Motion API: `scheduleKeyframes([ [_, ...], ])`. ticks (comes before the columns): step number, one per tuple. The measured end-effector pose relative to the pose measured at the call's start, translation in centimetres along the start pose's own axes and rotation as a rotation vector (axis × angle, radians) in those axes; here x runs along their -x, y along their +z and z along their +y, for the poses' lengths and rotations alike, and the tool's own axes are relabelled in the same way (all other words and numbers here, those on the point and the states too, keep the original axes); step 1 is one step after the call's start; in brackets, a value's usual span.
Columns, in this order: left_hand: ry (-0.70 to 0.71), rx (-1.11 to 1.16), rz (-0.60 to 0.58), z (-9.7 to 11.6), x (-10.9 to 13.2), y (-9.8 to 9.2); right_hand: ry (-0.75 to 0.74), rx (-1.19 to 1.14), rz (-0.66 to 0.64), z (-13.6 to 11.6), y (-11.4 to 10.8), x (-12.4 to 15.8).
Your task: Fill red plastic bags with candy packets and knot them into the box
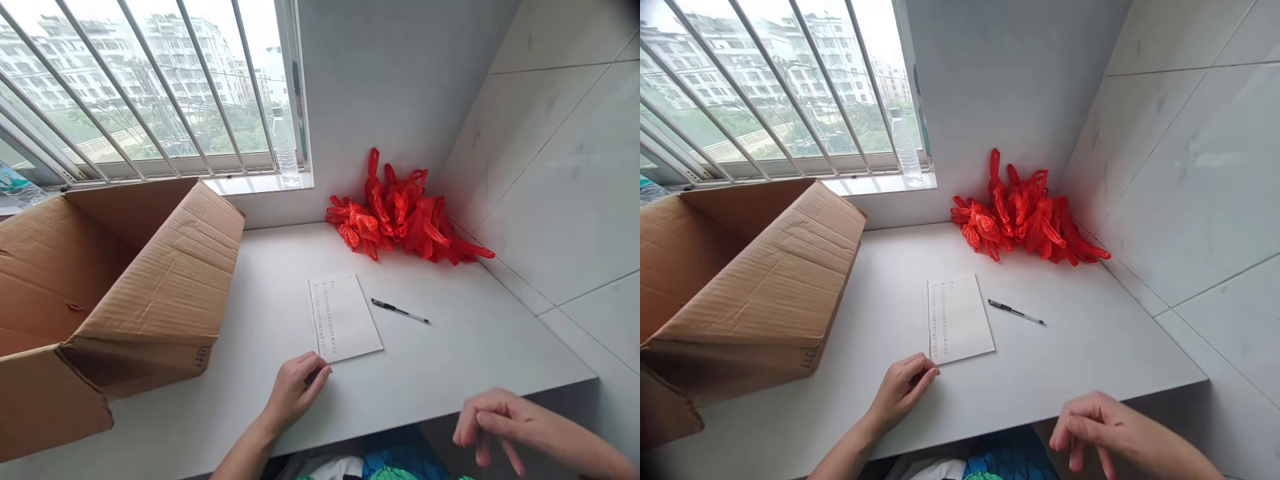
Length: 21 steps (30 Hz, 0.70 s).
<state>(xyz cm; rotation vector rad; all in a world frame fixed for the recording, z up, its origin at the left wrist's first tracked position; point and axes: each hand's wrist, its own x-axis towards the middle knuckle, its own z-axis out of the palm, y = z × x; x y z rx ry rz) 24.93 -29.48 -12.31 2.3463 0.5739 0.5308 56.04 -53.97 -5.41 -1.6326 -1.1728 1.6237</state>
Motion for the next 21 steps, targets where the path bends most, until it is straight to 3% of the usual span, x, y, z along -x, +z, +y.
scheduleKeyframes([
  [3, 0.002, -0.019, -0.005, 0.1, 0.1, 0.0, -0.281, 0.173, 0.111, -7.5, -2.3, -6.2],
  [7, 0.015, -0.035, 0.005, 0.2, 0.4, 0.1, -0.435, 0.474, 0.532, -16.8, -4.5, -17.5],
  [9, 0.020, -0.039, 0.019, 0.3, 0.5, 0.1, -0.424, 0.482, 0.662, -19.2, -5.7, -21.8],
  [11, 0.027, -0.049, 0.037, 0.4, 0.7, 0.2, -0.394, 0.441, 0.853, -19.9, -7.2, -24.3],
  [13, 0.026, -0.052, 0.051, 0.4, 0.8, 0.3, -0.451, 0.363, 1.007, -19.6, -8.9, -24.9],
  [15, 0.020, -0.044, 0.056, 0.4, 1.0, 0.3, -0.554, 0.310, 1.072, -19.1, -10.1, -24.2],
  [18, 0.021, -0.003, 0.053, 0.6, 1.2, 0.5, -0.682, 0.295, 1.055, -18.8, -10.5, -21.5],
  [21, 0.014, 0.061, 0.071, 1.0, 1.3, 0.6, -0.812, 0.269, 0.956, -19.0, -9.0, -18.5],
])
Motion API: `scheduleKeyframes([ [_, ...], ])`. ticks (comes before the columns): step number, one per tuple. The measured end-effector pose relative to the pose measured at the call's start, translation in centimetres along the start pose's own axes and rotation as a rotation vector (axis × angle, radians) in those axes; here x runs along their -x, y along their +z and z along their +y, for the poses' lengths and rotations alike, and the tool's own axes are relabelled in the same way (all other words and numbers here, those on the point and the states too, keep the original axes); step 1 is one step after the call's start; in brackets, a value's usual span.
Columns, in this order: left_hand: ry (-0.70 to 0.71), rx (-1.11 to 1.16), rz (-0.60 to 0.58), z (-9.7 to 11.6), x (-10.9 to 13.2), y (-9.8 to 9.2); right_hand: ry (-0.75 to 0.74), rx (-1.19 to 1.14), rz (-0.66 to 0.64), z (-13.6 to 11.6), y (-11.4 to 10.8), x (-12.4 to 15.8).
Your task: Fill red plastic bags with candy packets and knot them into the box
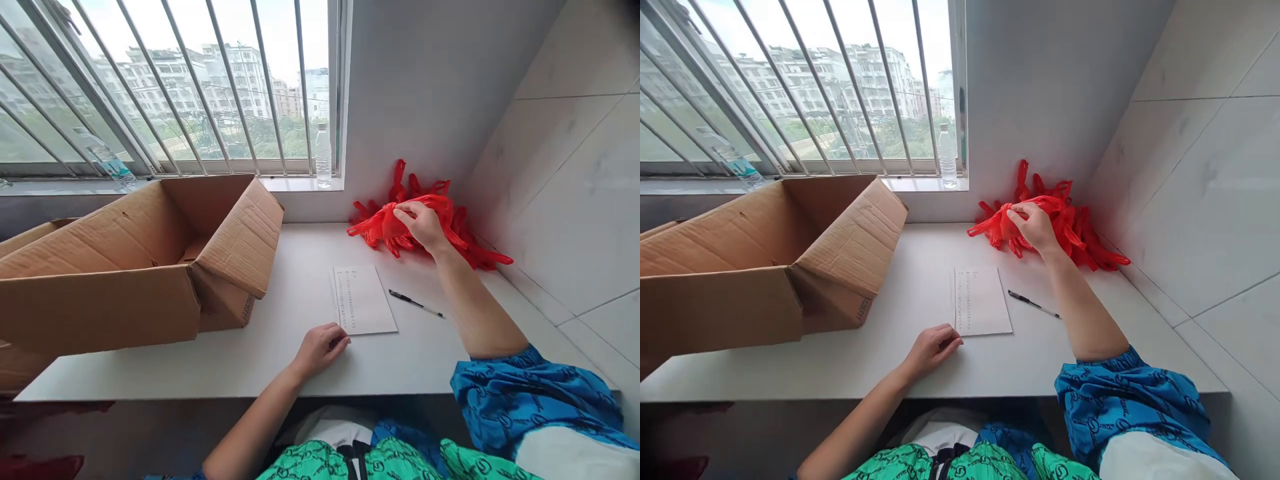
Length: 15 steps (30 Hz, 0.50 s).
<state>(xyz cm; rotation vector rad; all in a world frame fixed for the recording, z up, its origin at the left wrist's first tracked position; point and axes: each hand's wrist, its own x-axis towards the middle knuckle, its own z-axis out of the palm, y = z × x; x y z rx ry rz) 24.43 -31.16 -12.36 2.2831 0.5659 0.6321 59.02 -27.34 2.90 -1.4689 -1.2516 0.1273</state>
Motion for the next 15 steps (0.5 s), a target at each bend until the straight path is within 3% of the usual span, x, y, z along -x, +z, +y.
scheduleKeyframes([
  [5, -0.090, 0.086, 0.117, -0.3, 0.3, -0.3, -0.054, -0.187, -0.163, -2.3, 0.1, 4.9],
  [8, -0.177, 0.151, 0.259, -1.6, 0.3, -1.2, -0.025, -0.201, -0.338, -1.1, 0.9, 9.0],
  [11, -0.255, 0.197, 0.410, -2.4, 0.1, -2.8, 0.046, -0.079, -0.628, 0.8, 1.2, 12.9],
  [13, -0.298, 0.212, 0.487, -1.8, -0.5, -3.8, 0.067, -0.025, -0.626, 1.6, 1.1, 14.5],
  [15, -0.290, 0.169, 0.497, -0.3, -1.3, -4.3, 0.043, -0.012, -0.529, 1.7, 1.1, 15.4],
])
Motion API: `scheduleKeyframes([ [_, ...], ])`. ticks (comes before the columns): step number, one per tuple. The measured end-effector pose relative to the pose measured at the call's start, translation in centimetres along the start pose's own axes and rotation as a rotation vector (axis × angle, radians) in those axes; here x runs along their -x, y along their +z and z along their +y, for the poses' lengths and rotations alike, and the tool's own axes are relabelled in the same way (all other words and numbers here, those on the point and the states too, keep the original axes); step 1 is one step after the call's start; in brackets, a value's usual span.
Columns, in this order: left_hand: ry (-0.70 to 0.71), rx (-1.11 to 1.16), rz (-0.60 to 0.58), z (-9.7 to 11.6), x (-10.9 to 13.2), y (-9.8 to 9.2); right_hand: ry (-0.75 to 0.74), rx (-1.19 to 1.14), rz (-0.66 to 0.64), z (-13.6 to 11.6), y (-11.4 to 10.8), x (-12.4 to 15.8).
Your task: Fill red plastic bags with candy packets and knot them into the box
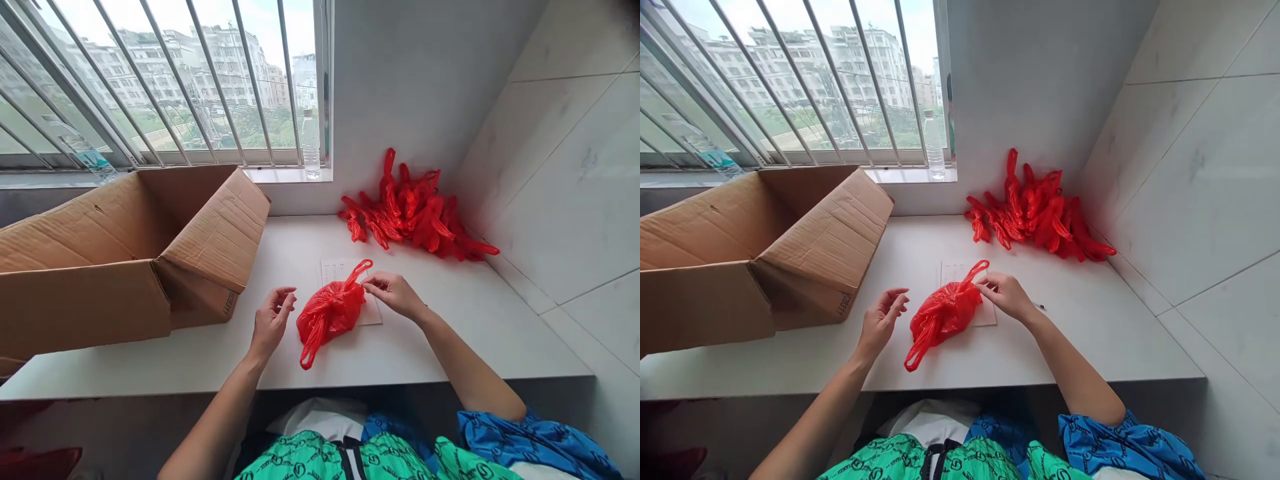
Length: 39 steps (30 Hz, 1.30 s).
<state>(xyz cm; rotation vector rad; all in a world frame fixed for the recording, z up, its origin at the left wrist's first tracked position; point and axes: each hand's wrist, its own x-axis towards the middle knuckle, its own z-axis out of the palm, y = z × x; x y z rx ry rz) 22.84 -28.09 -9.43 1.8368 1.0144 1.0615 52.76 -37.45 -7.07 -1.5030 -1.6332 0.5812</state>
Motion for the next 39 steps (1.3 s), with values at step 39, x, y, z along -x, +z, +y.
scheduleKeyframes([
  [39, 0.488, -0.494, -0.251, 0.5, -10.9, 4.8, -0.024, 0.407, 0.206, -0.3, 4.9, -7.4],
])
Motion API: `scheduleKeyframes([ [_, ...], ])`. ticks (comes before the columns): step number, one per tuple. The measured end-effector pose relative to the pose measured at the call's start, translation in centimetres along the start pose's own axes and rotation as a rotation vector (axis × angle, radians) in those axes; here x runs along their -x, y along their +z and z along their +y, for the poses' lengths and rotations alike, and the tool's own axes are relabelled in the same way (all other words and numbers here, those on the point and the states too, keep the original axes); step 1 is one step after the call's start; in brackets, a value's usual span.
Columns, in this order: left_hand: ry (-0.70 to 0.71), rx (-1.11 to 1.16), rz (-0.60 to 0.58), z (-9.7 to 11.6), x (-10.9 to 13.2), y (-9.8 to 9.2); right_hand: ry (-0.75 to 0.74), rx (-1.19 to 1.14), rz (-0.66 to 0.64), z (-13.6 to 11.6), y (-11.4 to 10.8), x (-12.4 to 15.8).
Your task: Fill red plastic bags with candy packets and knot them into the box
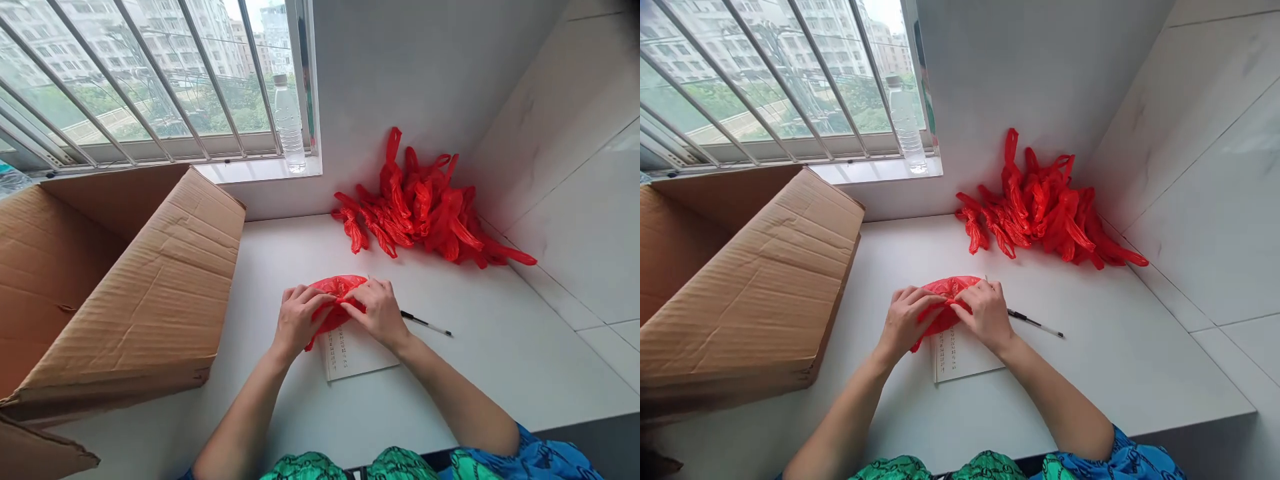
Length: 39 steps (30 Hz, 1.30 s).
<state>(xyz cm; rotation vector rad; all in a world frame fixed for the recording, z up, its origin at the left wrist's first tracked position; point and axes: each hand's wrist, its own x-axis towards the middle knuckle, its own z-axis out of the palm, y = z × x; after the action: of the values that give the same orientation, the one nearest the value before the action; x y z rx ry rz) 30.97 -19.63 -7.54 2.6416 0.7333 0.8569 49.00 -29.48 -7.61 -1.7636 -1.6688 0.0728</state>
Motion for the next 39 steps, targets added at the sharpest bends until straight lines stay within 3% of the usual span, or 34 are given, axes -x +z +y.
scheduleKeyframes([
  [2, -0.058, 0.045, 0.084, -0.7, 0.2, 0.0, 0.068, -0.065, 0.035, 0.7, -0.5, 0.1],
  [6, -0.360, 0.295, 0.370, -2.3, 0.4, -0.6, 0.333, -0.258, 0.227, 3.3, -2.6, 0.4],
  [9, -0.493, 0.427, 0.473, -2.7, 0.5, -0.9, 0.383, -0.445, 0.262, 4.9, -3.5, 0.6],
  [11, -0.406, 0.419, 0.446, -2.3, 0.4, -1.2, 0.353, -0.576, 0.227, 4.9, -3.8, 0.6],
  [13, -0.209, 0.338, 0.335, -1.4, 0.3, -1.4, 0.321, -0.659, 0.173, 4.0, -3.9, 0.6],
  [17, 0.129, 0.136, 0.056, 0.3, 0.2, -1.6, 0.213, -0.413, -0.005, 1.1, -4.2, 0.6],
  [20, 0.127, 0.156, 0.083, 0.0, 0.3, -1.2, 0.111, -0.309, -0.104, 1.0, -4.6, 0.7],
  [21, 0.036, 0.221, 0.168, -0.5, 0.3, -1.1, 0.137, -0.336, -0.051, 1.6, -4.8, 0.7],
  [24, -0.349, 0.513, 0.518, -2.0, 0.3, -1.2, 0.332, -0.481, 0.296, 4.1, -5.6, 0.7],
  [26, -0.463, 0.688, 0.628, -2.5, 0.2, -1.7, 0.386, -0.521, 0.430, 5.5, -6.3, 0.7],
  [29, -0.332, 0.827, 0.572, -1.5, 0.3, -3.2, 0.296, -0.391, 0.559, 5.2, -7.8, 0.9],
  [32, -0.076, 0.691, 0.492, 1.2, 0.0, -5.6, 0.051, -0.259, 0.729, 2.2, -9.0, 1.1],
  [34, 0.076, 0.415, 0.351, 3.1, -0.5, -6.9, -0.140, -0.237, 0.616, -0.4, -9.2, 0.9],
  [36, 0.160, 0.120, 0.147, 4.4, -1.0, -7.2, -0.265, -0.203, 0.318, -2.4, -8.5, 0.4],
  [39, 0.133, -0.187, -0.105, 4.6, -1.1, -5.6, -0.206, 0.014, -0.110, -3.5, -6.3, -0.8],
])
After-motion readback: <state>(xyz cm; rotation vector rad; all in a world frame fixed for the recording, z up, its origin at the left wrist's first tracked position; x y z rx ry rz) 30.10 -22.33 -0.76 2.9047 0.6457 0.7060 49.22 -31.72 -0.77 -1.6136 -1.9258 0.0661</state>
